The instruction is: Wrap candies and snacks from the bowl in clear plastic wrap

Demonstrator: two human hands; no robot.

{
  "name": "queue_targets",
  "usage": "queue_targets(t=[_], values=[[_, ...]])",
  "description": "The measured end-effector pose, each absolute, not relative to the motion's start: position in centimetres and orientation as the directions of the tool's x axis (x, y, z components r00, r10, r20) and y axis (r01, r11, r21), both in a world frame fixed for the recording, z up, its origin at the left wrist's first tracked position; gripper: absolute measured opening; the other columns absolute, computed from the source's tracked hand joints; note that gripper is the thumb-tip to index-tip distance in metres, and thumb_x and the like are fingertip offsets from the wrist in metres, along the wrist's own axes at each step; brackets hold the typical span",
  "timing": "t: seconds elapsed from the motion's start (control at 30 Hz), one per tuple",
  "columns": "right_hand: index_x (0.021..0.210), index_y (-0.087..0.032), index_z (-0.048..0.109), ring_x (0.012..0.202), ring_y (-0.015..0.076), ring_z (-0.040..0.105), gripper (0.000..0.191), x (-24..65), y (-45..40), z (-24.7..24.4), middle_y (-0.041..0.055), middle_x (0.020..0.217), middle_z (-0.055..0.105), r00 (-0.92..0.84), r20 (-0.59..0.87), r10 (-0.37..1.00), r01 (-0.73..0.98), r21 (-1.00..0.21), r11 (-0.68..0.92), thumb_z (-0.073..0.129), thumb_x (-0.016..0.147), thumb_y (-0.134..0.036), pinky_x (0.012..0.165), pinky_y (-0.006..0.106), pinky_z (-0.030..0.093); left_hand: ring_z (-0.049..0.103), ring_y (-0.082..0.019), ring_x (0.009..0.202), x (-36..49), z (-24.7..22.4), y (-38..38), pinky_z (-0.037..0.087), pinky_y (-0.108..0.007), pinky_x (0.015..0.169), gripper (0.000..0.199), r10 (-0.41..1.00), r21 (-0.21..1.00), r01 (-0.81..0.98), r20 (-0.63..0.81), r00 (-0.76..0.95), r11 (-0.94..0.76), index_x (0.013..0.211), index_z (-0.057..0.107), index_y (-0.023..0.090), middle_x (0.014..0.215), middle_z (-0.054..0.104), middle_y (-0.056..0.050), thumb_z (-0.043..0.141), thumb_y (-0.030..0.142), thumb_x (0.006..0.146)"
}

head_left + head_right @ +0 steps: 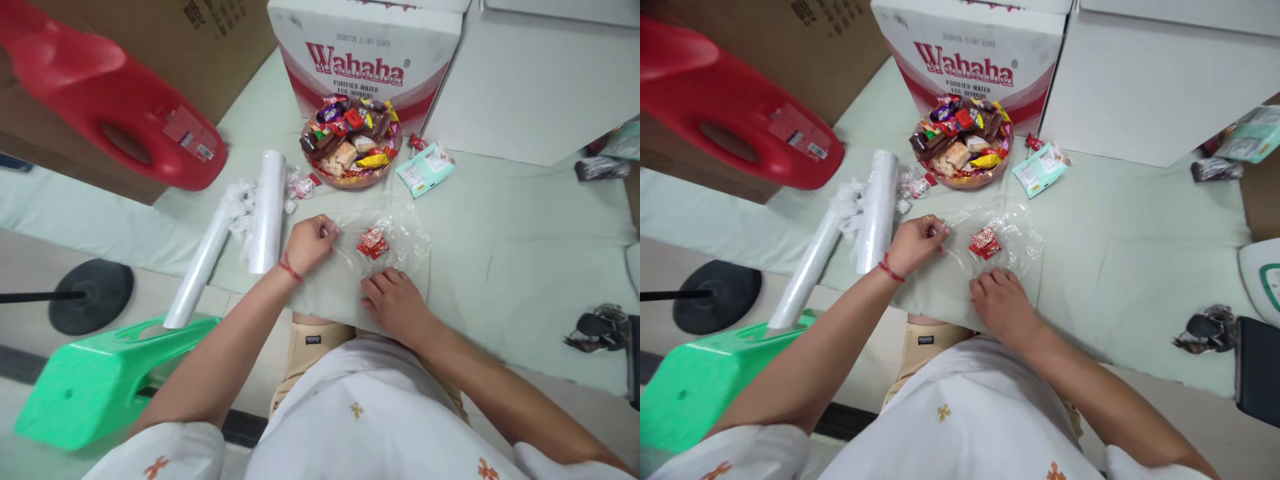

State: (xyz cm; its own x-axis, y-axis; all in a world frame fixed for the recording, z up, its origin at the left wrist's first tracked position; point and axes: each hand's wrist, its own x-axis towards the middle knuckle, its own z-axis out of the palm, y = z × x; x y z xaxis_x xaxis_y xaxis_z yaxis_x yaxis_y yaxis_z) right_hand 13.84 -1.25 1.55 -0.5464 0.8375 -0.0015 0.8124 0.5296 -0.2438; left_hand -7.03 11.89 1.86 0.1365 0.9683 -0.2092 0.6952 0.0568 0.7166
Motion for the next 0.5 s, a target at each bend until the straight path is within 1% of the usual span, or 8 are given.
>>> queue_targets(t=[0.07, 0.17, 0.23, 0.3, 0.33, 0.4, 0.47, 0.5], values=[[0.101, -0.019, 0.068, 0.092, 0.026, 0.054, 0.009, 14.3, -3.1, 0.2, 0.0082, 0.096, 0.068, -0.483, 0.016, 0.875, 0.849, -0.234, 0.473, 0.059, 0.099, -0.017, 0.082, 0.041, 0.037, 0.056, -0.018, 0.057, -7.8, 2.1, 10.7, 0.036, -0.028, 0.06, 0.02, 0.959, 0.712, 0.695, -0.256, 0.119, 0.104, 0.078, 0.059, 0.021, 0.055, 0.064, 0.001, 0.06, 0.04, 0.084], [0.096, -0.019, 0.069, 0.088, 0.024, 0.053, 0.017, 15.7, -4.8, -0.6, 0.0067, 0.092, 0.068, -0.453, 0.066, 0.889, 0.85, -0.269, 0.453, 0.055, 0.099, -0.009, 0.081, 0.039, 0.037, 0.054, -0.017, 0.053, -8.9, 2.4, 8.6, 0.037, -0.028, 0.058, 0.024, 0.937, 0.714, 0.681, -0.328, 0.12, 0.163, 0.077, 0.057, 0.022, 0.053, 0.062, 0.001, 0.059, 0.043, 0.086], [0.098, -0.018, 0.069, 0.088, 0.0239, 0.053, 0.016, 16.4, -5.3, -0.4, 0.0073, 0.094, 0.069, -0.431, 0.101, 0.897, 0.842, -0.313, 0.44, 0.054, 0.101, -0.013, 0.081, 0.039, 0.038, 0.053, -0.016, 0.051, -9.5, 2.4, 7.3, 0.038, -0.028, 0.057, 0.028, 0.931, 0.709, 0.683, -0.344, 0.12, 0.174, 0.077, 0.057, 0.022, 0.054, 0.061, 0.001, 0.058, 0.048, 0.088], [0.108, -0.016, 0.068, 0.093, 0.0252, 0.054, 0.014, 16.6, -5.6, -0.1, 0.0099, 0.103, 0.07, -0.406, 0.128, 0.905, 0.834, -0.353, 0.424, 0.057, 0.102, -0.023, 0.083, 0.04, 0.039, 0.053, -0.016, 0.053, -10.2, 2.3, 6.1, 0.04, -0.028, 0.056, 0.031, 0.955, 0.706, 0.695, -0.281, 0.097, 0.137, 0.084, 0.059, 0.021, 0.06, 0.061, 0.001, 0.058, 0.051, 0.089], [0.113, -0.015, 0.067, 0.096, 0.0263, 0.054, 0.019, 16.6, -5.6, 0.0, 0.0114, 0.108, 0.07, -0.397, 0.132, 0.908, 0.834, -0.362, 0.417, 0.059, 0.102, -0.028, 0.084, 0.04, 0.04, 0.055, -0.016, 0.056, -10.5, 2.2, 5.6, 0.043, -0.029, 0.058, 0.03, 0.975, 0.706, 0.704, -0.202, 0.098, 0.075, 0.09, 0.061, 0.02, 0.067, 0.063, 0.0, 0.06, 0.051, 0.089], [0.117, -0.014, 0.067, 0.098, 0.0278, 0.053, 0.025, 16.5, -5.5, 0.1, 0.0127, 0.111, 0.07, -0.392, 0.121, 0.912, 0.841, -0.354, 0.408, 0.063, 0.1, -0.032, 0.085, 0.042, 0.041, 0.063, -0.02, 0.075, -11.1, 1.8, 5.0, 0.051, -0.033, 0.069, 0.028, 0.978, 0.672, 0.721, 0.029, 0.205, -0.171, 0.105, 0.064, 0.019, 0.089, 0.069, -0.006, 0.061, 0.042, 0.089], [0.109, -0.016, 0.07, 0.096, 0.0271, 0.052, 0.015, 16.5, -5.3, 0.0, 0.0108, 0.105, 0.071, -0.396, 0.106, 0.912, 0.848, -0.34, 0.408, 0.061, 0.1, -0.024, 0.083, 0.041, 0.04, 0.065, -0.026, 0.103, -11.6, 1.2, 4.8, 0.053, -0.042, 0.088, 0.03, 0.87, 0.547, 0.682, 0.222, 0.441, -0.485, 0.115, 0.066, 0.02, 0.113, 0.068, -0.012, 0.057, 0.026, 0.087], [0.104, -0.018, 0.071, 0.095, 0.0264, 0.052, 0.013, 16.6, -5.2, 0.0, 0.0099, 0.102, 0.071, -0.397, 0.101, 0.912, 0.845, -0.347, 0.406, 0.059, 0.1, -0.02, 0.083, 0.041, 0.04, 0.062, -0.029, 0.114, -11.7, 0.9, 4.9, 0.051, -0.046, 0.096, 0.035, 0.791, 0.472, 0.64, 0.268, 0.551, -0.606, 0.117, 0.067, 0.021, 0.122, 0.066, -0.013, 0.055, 0.019, 0.085]])
